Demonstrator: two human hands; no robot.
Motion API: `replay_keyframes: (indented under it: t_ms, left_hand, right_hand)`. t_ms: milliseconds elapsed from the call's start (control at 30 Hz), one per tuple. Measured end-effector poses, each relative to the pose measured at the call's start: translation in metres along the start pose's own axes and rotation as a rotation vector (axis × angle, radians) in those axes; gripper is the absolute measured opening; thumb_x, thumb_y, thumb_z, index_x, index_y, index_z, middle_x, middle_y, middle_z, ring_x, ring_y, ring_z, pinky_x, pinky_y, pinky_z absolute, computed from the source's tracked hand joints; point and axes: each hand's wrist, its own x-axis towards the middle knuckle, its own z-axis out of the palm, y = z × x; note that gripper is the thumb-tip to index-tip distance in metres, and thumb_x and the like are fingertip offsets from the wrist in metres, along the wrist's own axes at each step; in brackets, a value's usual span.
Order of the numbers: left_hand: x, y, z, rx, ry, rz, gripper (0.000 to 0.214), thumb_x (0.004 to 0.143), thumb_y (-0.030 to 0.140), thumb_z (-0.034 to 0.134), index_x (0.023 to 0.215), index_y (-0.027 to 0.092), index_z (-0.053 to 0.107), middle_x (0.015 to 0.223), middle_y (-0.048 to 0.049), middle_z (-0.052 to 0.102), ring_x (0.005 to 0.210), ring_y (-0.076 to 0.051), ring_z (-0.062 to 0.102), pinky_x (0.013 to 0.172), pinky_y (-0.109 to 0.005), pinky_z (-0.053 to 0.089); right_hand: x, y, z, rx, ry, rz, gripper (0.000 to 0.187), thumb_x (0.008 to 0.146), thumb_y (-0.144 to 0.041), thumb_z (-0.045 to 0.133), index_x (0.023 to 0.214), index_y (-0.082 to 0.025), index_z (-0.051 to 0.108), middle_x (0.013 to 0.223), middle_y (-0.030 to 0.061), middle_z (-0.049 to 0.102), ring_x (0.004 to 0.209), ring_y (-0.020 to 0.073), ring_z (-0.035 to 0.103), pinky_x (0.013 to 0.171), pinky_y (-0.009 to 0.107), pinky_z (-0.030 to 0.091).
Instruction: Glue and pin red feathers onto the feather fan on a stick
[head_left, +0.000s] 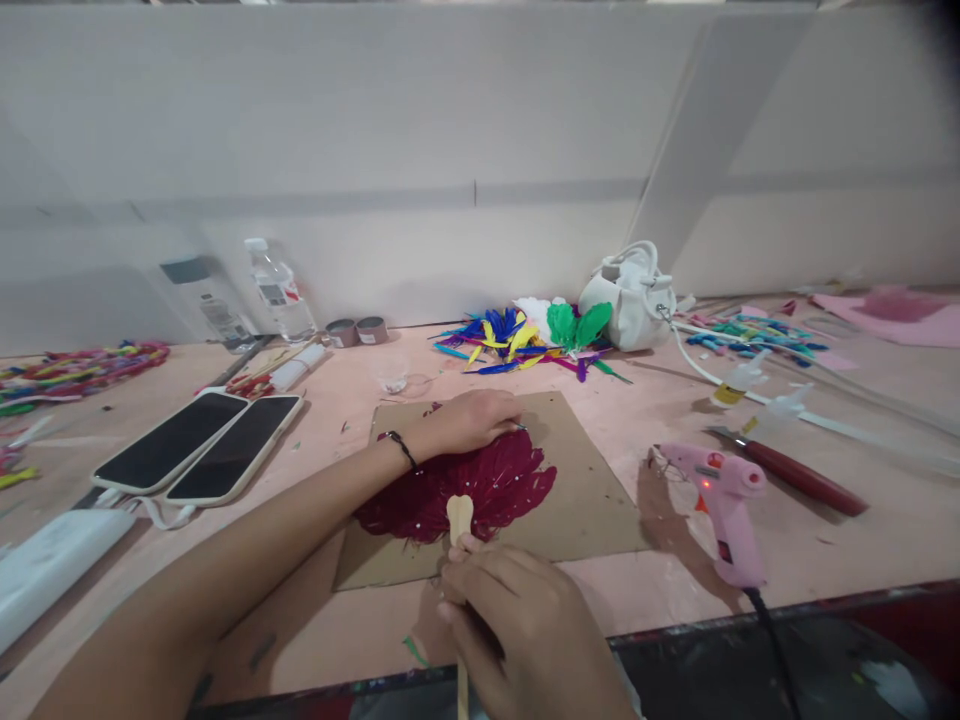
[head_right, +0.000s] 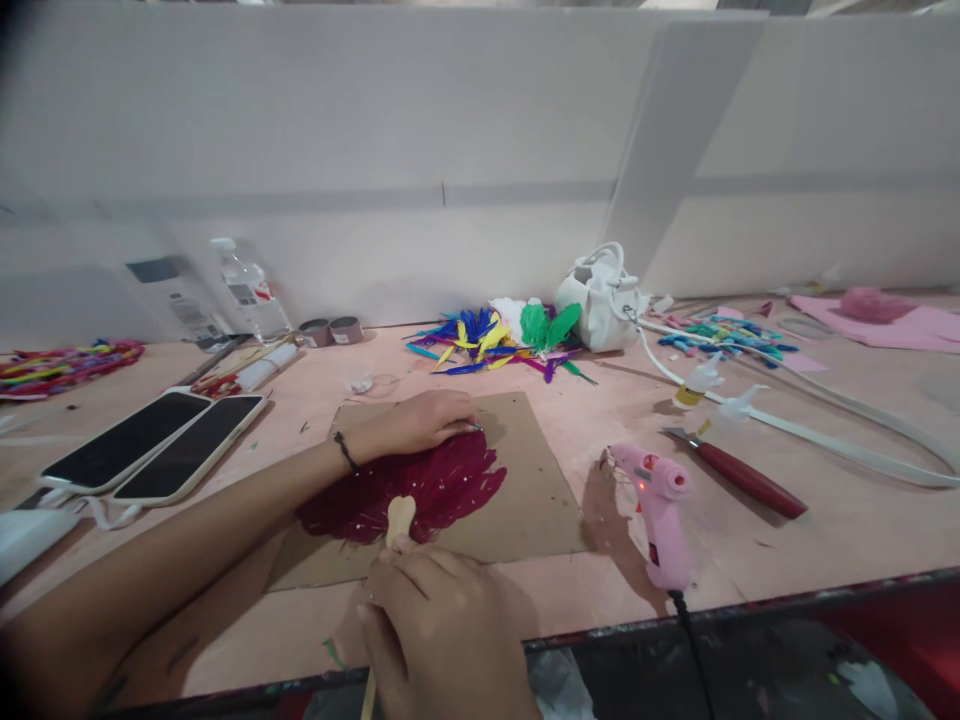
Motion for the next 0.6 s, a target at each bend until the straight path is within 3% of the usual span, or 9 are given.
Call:
replay_keyframes:
  t_ms: [600]
  left_hand:
    - [0.0, 0.0005, 0.0031, 0.013, 0.026, 0.049, 0.019, 0.104, 0.021, 0.049, 0.096, 0.016, 0.066, 0.098, -0.0087, 0.065, 0.093, -0.022, 0.061, 0.085, -0.033, 0.048]
  right_hand:
    - [0.0003, -0.0017, 0.0004, -0.015, 0.0, -0.001, 0.019, 0.095, -0.014, 0.054, 0.103, -0.023, 0.068, 0.103, 0.0025, 0.077, 0.09, 0.0207, 0.07, 0.082, 0.033, 0.051]
